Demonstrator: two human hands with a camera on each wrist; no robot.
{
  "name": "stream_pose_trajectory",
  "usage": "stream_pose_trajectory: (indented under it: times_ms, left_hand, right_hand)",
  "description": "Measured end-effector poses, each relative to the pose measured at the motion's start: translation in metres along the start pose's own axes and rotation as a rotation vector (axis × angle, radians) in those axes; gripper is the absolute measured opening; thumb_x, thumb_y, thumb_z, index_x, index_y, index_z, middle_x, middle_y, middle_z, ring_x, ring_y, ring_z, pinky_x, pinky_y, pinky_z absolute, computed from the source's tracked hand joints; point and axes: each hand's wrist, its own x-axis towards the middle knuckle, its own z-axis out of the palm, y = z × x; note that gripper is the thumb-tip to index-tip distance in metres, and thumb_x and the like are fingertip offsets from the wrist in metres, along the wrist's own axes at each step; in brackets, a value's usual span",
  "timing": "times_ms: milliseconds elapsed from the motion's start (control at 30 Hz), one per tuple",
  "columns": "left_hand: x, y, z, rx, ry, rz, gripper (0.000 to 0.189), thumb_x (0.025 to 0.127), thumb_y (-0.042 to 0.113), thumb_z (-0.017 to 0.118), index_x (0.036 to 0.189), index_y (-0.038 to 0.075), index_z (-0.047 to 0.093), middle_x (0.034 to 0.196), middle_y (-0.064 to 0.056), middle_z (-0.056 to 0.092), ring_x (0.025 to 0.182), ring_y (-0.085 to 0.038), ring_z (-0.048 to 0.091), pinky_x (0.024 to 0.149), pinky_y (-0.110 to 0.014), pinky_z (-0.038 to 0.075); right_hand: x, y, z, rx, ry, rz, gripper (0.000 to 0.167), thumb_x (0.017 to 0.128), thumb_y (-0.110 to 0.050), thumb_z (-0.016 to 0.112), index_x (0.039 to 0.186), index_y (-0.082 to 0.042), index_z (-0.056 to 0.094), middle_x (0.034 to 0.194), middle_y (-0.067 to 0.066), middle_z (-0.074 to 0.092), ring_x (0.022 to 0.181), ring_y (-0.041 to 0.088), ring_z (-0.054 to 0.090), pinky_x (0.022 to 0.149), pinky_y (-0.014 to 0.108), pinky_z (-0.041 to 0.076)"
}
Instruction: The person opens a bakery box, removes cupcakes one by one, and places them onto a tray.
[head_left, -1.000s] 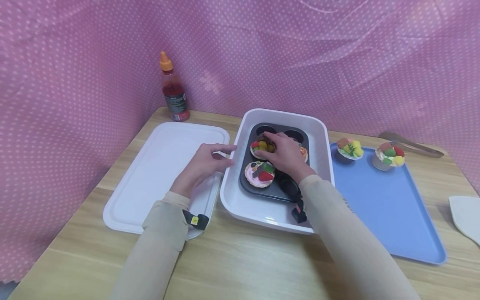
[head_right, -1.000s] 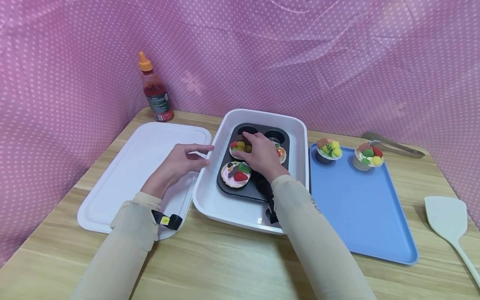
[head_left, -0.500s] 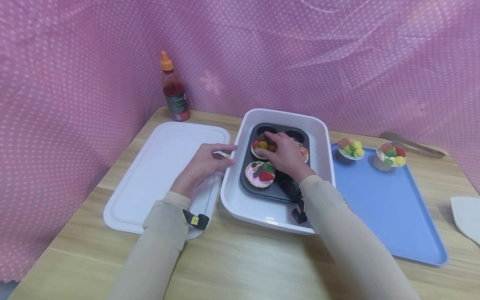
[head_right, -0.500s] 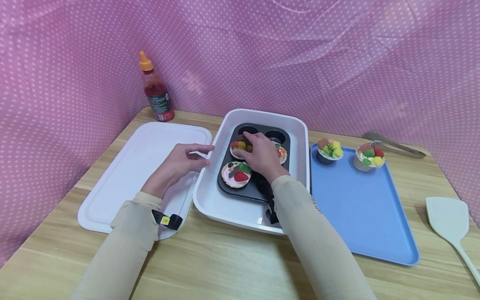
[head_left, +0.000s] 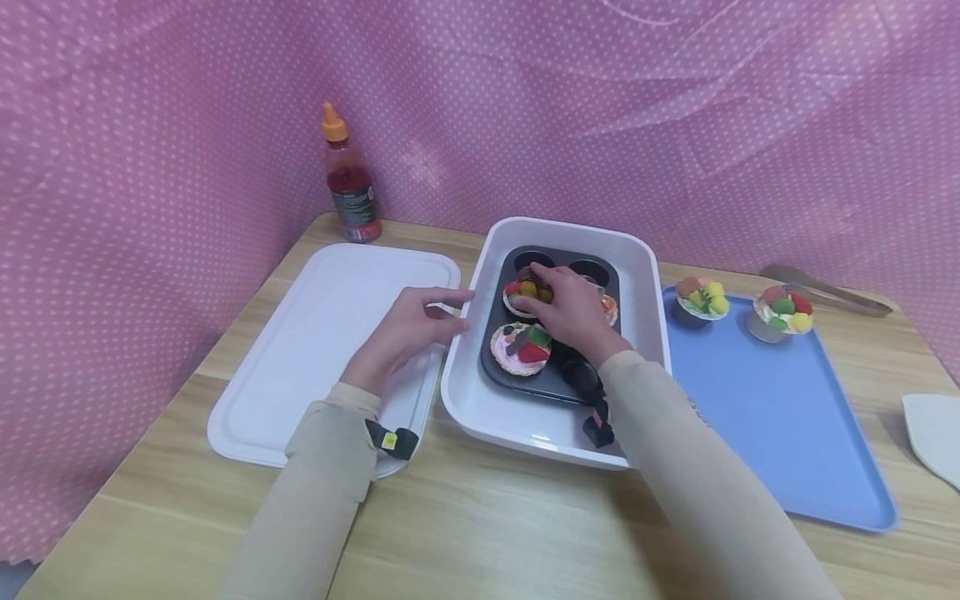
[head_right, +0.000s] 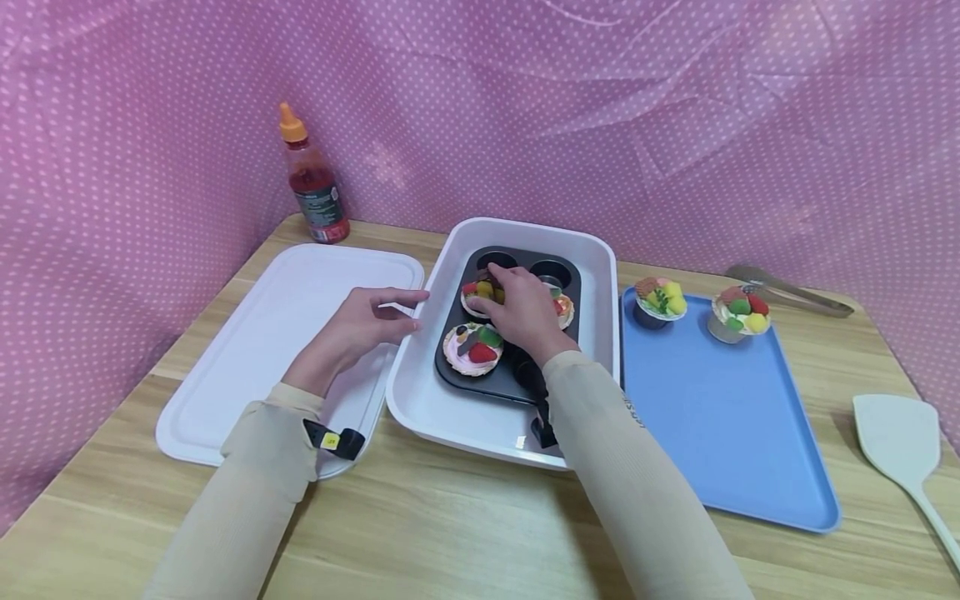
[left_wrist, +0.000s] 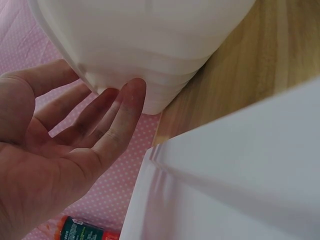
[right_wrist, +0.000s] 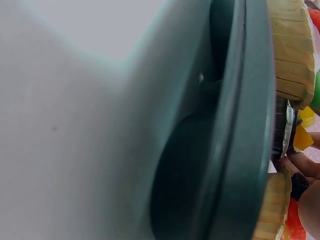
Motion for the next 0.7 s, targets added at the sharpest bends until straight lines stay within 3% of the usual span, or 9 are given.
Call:
stream_pose_trajectory:
  times_ms: [700]
  left_hand:
    - [-0.0005, 0.0001, 0.0006, -0.008, 0.004, 0.012, 0.047, 0.089, 0.011, 0.076, 0.133, 0.021, 0.067, 0.128, -0.009, 0.068, 0.107, -0.025, 0.069, 0.094, -0.040, 0.056]
  right_hand:
    - [0.0005, -0.0001, -0.0033, 0.012, -0.032, 0.009, 0.072, 0.094, -0.044, 0.068, 0.155, -0.016, 0.041, 0.150, 0.017, 0.050, 0.138, 0.037, 0.047, 0.118, 0.058, 0.033]
